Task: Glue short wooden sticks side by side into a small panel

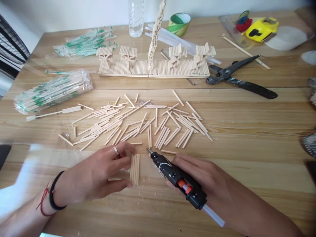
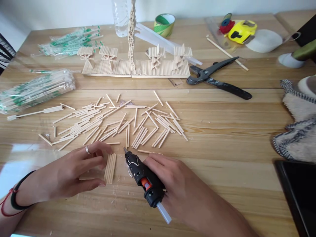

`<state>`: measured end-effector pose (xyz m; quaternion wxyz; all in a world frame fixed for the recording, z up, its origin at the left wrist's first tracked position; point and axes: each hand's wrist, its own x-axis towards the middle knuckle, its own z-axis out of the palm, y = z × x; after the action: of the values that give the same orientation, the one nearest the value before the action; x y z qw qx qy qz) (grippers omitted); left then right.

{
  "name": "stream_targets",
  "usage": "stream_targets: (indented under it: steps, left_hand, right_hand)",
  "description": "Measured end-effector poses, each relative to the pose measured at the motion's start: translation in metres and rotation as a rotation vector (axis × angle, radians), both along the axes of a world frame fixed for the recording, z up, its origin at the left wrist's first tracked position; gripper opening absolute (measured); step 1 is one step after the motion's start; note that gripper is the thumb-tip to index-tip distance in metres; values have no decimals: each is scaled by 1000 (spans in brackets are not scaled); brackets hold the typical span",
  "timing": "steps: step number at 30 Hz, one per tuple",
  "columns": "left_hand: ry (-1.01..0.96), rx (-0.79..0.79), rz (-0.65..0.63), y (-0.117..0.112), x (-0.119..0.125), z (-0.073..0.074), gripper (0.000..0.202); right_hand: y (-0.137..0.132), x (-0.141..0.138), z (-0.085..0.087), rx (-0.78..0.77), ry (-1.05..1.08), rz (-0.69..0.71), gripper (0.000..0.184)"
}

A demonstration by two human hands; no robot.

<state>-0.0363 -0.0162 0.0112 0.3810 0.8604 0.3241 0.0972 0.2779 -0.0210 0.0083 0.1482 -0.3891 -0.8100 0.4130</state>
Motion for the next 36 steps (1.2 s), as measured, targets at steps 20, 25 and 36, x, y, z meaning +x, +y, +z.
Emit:
stream_targets:
  steps: [20, 25, 36]
  left_hand:
    - [-11, -26, 9, 0, 1, 0, 19]
    - [-16, -28, 9, 0, 1, 1, 17]
    - [-3, -36, -5, 1, 0, -1, 14]
  right_hand:
    - [-7, 5, -11, 53, -54, 22, 44]
    - [-7, 4, -12, 52, -55, 28, 44]
    - [-4, 1, -8, 66, -66, 38, 32]
